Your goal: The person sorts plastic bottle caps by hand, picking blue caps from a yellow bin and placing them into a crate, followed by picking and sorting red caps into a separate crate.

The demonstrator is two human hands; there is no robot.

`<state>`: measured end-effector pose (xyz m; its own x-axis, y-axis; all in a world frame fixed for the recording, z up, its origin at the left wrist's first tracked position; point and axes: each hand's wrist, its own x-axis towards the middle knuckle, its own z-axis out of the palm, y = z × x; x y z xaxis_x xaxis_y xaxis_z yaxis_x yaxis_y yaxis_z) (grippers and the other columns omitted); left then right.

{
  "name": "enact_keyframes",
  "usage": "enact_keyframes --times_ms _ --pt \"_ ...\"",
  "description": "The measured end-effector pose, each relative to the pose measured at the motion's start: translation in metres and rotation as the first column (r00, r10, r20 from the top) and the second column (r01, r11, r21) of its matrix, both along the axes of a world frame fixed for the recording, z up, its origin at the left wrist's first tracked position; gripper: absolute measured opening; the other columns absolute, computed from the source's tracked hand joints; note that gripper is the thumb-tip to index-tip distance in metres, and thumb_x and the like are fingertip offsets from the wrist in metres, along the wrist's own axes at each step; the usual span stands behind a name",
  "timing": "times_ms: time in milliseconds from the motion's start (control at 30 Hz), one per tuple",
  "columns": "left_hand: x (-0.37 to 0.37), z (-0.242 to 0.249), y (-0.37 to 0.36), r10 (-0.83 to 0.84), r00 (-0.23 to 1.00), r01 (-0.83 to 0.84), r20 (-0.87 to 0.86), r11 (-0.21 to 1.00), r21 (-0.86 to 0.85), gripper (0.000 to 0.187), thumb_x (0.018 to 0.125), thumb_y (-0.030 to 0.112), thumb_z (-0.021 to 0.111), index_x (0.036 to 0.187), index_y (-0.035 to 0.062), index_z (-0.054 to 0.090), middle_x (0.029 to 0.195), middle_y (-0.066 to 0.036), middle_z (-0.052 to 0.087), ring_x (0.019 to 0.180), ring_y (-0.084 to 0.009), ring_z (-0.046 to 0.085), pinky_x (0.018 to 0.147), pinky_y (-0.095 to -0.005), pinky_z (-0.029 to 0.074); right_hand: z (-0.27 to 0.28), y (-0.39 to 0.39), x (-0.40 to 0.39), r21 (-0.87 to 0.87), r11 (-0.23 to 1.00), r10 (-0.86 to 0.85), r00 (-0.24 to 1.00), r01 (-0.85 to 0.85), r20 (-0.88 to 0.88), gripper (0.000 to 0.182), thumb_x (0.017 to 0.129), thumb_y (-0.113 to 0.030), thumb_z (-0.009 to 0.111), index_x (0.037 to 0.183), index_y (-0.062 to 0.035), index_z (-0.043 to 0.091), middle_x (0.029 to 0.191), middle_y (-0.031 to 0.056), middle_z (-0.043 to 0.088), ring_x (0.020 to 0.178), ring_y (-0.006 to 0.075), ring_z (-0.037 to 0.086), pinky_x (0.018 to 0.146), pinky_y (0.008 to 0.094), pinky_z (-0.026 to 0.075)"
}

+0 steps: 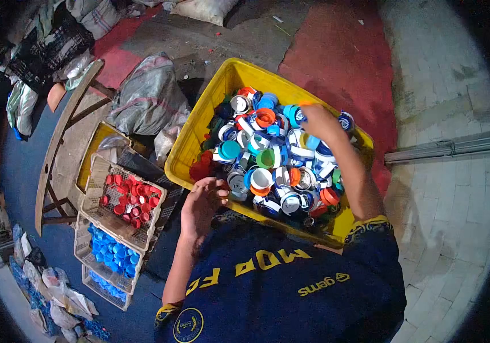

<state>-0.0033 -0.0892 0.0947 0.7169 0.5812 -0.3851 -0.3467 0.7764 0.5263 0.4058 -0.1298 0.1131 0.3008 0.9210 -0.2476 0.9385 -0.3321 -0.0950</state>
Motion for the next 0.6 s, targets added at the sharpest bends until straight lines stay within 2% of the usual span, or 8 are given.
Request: enact_keyframes --times_ms 100,167,267,367,400,433,567,600 --pt "0.003 0.003 0.002 -0.008 1.0 0.008 -0.018 1.0 -0.01 0.036 0.099 0.035 0.05 0.124 0.0094 0.056 0.124 -0.01 0.062 0.105 -0.0229 0.063 0.094 -0.0397 0.047 -0.035 0.039 0.007 0.229 0.973 0.076 0.979 -0.031 -0.19 0.033 0.085 -0.025 0.068 0.106 0.0011 0.068 0.109 0.0257 0.068 0.105 0.0417 0.065 0.09 0.0494 0.052" --pt "0.005 0.005 0.001 -0.026 0.998 0.027 -0.054 1.0 0.012 0.036 0.099 0.035 0.05 0.124 0.0095 0.056 0.123 -0.01 0.063 0.105 -0.0223 0.063 0.094 -0.0396 0.048 -0.065 0.065 0.012 0.12 0.993 0.053 0.95 -0.017 -0.307 0.045 0.089 -0.031 0.067 0.12 0.0011 0.064 0.125 0.0256 0.062 0.12 0.039 0.059 0.103 0.0439 0.046" --pt "0.007 0.007 0.002 -0.047 0.993 0.054 -0.108 0.996 0.066 0.036 0.1 0.035 0.05 0.123 0.0093 0.056 0.123 -0.01 0.063 0.104 -0.0213 0.064 0.094 -0.0388 0.048 -0.121 0.081 0.002 0.208 0.961 -0.097 0.929 0.18 -0.357 0.058 0.086 -0.046 0.065 0.129 -0.0063 0.06 0.137 0.0277 0.054 0.129 0.0402 0.052 0.11 0.047 0.04" --pt "0.005 -0.001 0.001 -0.054 0.995 0.061 -0.089 0.996 0.07 0.035 0.1 0.035 0.05 0.123 0.0091 0.056 0.123 -0.01 0.064 0.104 -0.0208 0.064 0.093 -0.0378 0.048 -0.077 0.085 -0.039 -0.245 0.956 -0.229 0.933 0.162 -0.278 0.07 0.08 -0.06 0.061 0.135 -0.0151 0.058 0.146 0.0315 0.043 0.135 0.0445 0.045 0.114 0.0549 0.032" --pt "0.005 -0.003 0.001 -0.055 0.995 0.06 -0.078 0.996 0.06 0.035 0.1 0.035 0.05 0.123 0.0091 0.056 0.123 -0.01 0.064 0.104 -0.0208 0.064 0.093 -0.0375 0.048 -0.063 0.084 -0.046 -0.345 0.93 -0.261 0.891 0.128 -0.372 0.074 0.077 -0.064 0.057 0.138 -0.0232 0.056 0.148 0.0324 0.039 0.135 0.0478 0.044 0.116 0.0592 0.025" --pt "0.005 -0.004 0.001 -0.054 0.996 0.058 -0.066 0.997 0.049 0.035 0.1 0.035 0.05 0.123 0.009 0.056 0.123 -0.01 0.064 0.103 -0.0209 0.064 0.093 -0.0371 0.048 -0.071 0.081 -0.058 -0.345 0.927 -0.252 0.929 0.15 -0.272 0.077 0.078 -0.063 0.059 0.142 -0.0206 0.053 0.153 0.0307 0.034 0.14 0.047 0.037 0.118 0.0594 0.019" --pt "0.006 0.001 0.001 -0.02 0.998 0.021 -0.066 0.999 0.027 0.035 0.1 0.035 0.05 0.123 0.0091 0.056 0.121 -0.009 0.064 0.104 -0.021 0.064 0.091 -0.0381 0.049 -0.088 0.044 -0.106 -0.127 0.991 -0.081 0.939 0.04 -0.335 0.084 0.086 -0.066 0.056 0.154 -0.0205 0.036 0.16 0.0309 0.019 0.15 0.0463 0.012 0.114 0.0704 0.005" --pt "0.007 0.003 0.002 -0.021 0.997 0.023 -0.069 0.999 0.03 0.035 0.1 0.035 0.051 0.123 0.009 0.056 0.121 -0.009 0.064 0.104 -0.021 0.064 0.091 -0.0383 0.049 -0.075 0.036 -0.122 -0.074 0.997 -0.045 0.93 0.02 -0.364 0.086 0.09 -0.067 0.051 0.158 -0.0197 0.027 0.16 0.032 0.017 0.151 0.0471 0.008 0.114 0.0703 0.002"
